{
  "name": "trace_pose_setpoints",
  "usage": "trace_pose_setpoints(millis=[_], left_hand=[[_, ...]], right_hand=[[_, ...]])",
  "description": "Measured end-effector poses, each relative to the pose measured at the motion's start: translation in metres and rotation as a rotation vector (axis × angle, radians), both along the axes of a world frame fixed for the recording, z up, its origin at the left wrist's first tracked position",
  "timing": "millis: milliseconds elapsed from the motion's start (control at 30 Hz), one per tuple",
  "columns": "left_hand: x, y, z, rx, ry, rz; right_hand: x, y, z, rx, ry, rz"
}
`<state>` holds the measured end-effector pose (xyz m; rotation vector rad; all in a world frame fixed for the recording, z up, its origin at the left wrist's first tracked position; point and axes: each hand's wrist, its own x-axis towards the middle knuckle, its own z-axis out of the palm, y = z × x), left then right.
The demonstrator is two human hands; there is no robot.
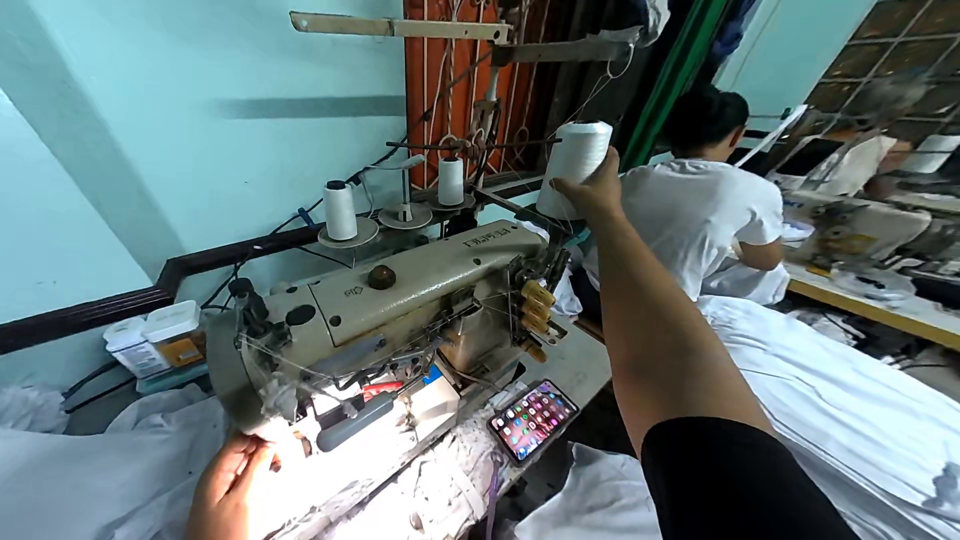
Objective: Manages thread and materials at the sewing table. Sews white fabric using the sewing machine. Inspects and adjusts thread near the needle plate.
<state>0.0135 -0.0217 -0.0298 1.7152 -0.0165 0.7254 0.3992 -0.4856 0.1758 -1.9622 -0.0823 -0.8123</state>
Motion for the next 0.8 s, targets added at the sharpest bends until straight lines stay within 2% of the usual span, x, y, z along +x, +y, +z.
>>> trace_pose_setpoints(millis=[200,400,800], left_hand=[[0.0,-0.012,0.011,-0.029,0.015,0.053],[0.0,-0.002,0.0,0.015,-0.022,-0.002],[-0.001,-0.002,0.002,0.015,-0.004,-0.012]], right_hand=[[-0.002,0.008,0.001,-0.011,-0.027,0.051],[0.01,-0.001,-0.009,0.052,-0.033,0.087],[-0.007,-0.008,-0.01,0.111,-0.012,0.121]])
